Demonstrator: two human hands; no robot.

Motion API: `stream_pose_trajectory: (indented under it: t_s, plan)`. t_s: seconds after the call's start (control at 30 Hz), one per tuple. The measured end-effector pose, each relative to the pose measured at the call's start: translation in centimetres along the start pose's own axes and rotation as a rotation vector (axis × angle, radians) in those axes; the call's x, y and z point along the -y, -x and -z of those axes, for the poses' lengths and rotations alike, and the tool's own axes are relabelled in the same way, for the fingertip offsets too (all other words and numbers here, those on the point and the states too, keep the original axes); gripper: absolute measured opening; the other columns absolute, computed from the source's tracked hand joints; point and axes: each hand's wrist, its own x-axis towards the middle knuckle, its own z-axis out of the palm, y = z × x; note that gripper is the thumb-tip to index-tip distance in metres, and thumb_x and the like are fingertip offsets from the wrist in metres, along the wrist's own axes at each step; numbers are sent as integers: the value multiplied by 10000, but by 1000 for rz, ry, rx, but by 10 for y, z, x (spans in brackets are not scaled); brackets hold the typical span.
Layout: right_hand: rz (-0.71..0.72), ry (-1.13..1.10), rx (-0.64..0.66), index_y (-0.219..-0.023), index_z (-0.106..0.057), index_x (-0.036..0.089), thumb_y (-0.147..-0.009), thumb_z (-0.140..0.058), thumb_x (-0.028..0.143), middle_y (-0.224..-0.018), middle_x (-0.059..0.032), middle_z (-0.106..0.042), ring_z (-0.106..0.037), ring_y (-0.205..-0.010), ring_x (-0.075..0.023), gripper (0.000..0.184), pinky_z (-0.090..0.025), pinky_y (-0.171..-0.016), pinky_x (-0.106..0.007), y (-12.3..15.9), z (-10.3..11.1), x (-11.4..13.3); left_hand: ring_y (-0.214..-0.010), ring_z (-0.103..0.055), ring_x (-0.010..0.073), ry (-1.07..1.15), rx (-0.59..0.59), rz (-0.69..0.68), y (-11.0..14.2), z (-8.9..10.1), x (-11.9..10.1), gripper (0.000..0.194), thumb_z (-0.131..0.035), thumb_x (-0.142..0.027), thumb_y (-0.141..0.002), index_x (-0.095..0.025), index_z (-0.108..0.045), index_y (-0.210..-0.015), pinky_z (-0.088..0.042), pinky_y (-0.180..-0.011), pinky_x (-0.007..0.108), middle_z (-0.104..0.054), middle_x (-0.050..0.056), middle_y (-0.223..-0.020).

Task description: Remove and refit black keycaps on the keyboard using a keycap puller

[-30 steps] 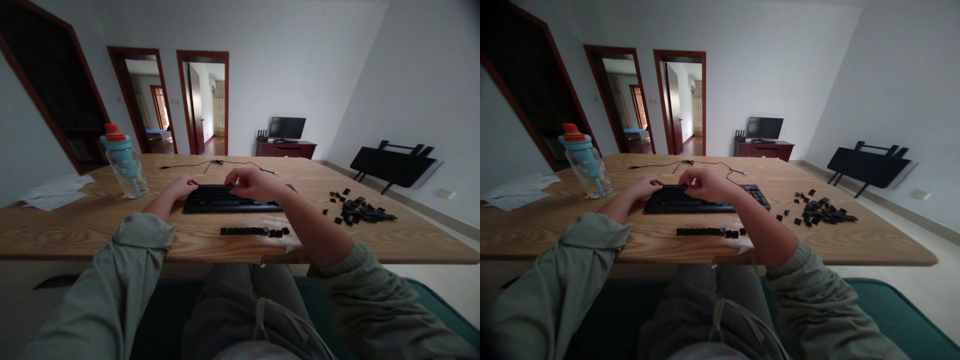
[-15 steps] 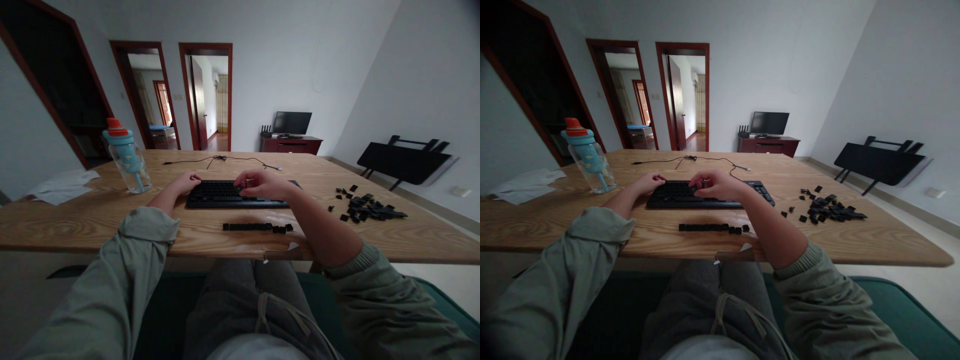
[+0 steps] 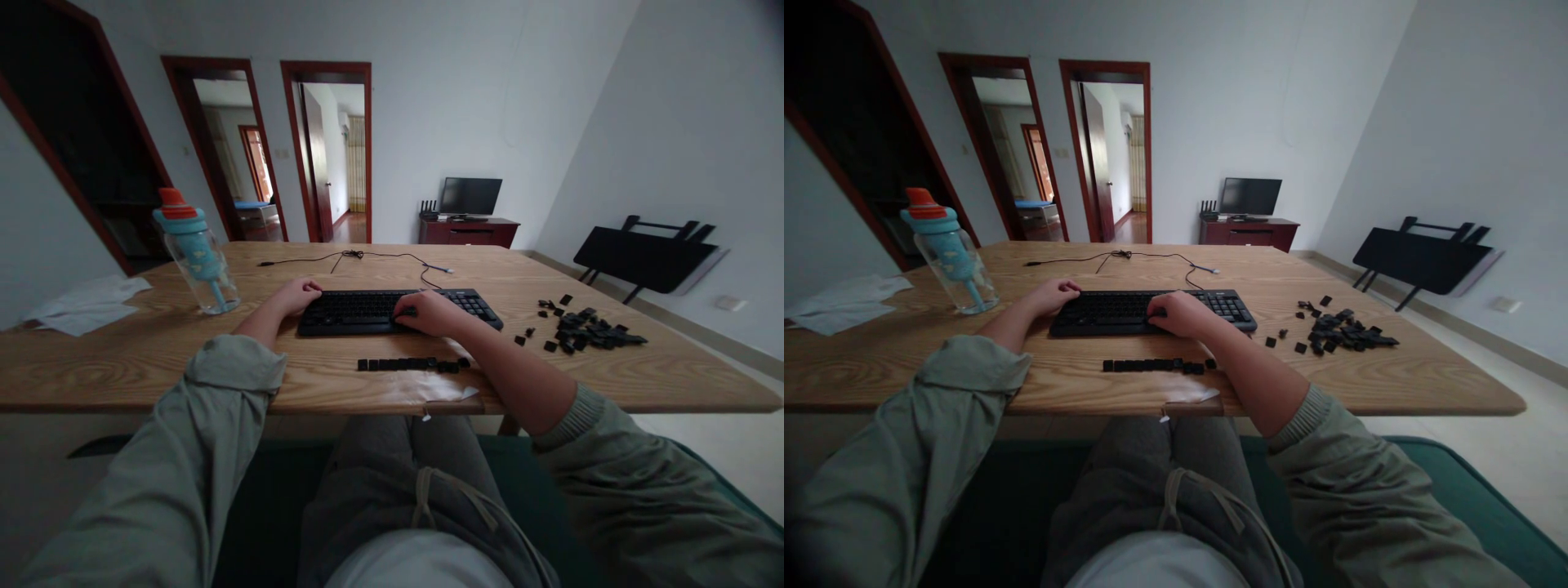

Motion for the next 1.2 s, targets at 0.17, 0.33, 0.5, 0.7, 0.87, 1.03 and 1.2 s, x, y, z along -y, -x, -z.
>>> stream_pose_trajectory:
  t_s: [0.17, 0.33, 0.5, 0.7, 0.87, 1.03, 1.2]
  plan:
    - [-11, 20, 27, -1023, -804, 215, -875, -662, 255, -989, -46, -800, -709, -814, -206, 209, -495, -766, -301, 0, -2, 1, -868, -699, 271, 0, 7, -10, -3, -1, 5, 122, -655, -282, -653, -199, -688, -737, -555, -885, 400, -744, 64, -821]
    - [-18, -20, 6, -1002, -806, 222, -875, -667, 238, -968, -43, -802, -723, -838, -206, 190, -517, -792, -305, 2, -3, -1, -866, -702, 270, -13, 11, -7, -5, -2, 7, 146, -673, -293, -640, -200, -700, -749, -554, -887, 399, -749, 62, -824]
    - [15, -120, -34, -976, -804, 223, -890, -672, 252, -1002, -45, -801, -731, -900, -205, 160, -535, -841, -316, 1, -8, -4, -882, -704, 276, -31, 9, -12, -4, -2, 6, 137, -656, -280, -669, -189, -704, -758, -560, -889, 406, -751, 70, -831]
    - [18, -158, -33, -971, -802, 211, -876, -677, 229, -972, -43, -801, -732, -871, -196, 158, -543, -820, -306, 1, -11, -8, -887, -700, 280, -40, 22, -8, -6, -2, 7, 134, -639, -265, -681, -190, -701, -772, -556, -901, 415, -752, 74, -843]
    - [-8, -134, -28, -970, -805, 216, -872, -681, 223, -979, -41, -801, -734, -882, -197, 158, -544, -837, -305, 1, -9, -6, -879, -700, 277, -40, 19, -25, -8, -1, 10, 137, -650, -283, -665, -200, -702, -761, -555, -890, 399, -748, 68, -834]
    - [-24, -169, -31, -974, -811, 211, -876, -684, 253, -971, -45, -803, -734, -855, -191, 166, -550, -840, -300, 1, -10, -8, -889, -696, 279, -42, 38, -30, -8, -1, 12, 173, -645, -299, -669, -194, -707, -792, -548, -895, 401, -750, 71, -846]
    - [-33, -167, 11, -993, -815, 219, -860, -678, 241, -998, -46, -803, -731, -859, -192, 192, -543, -830, -296, 1, -10, -10, -879, -695, 275, -39, 43, -33, -7, -1, 10, 183, -642, -302, -664, -191, -707, -794, -550, -876, 393, -750, 70, -844]
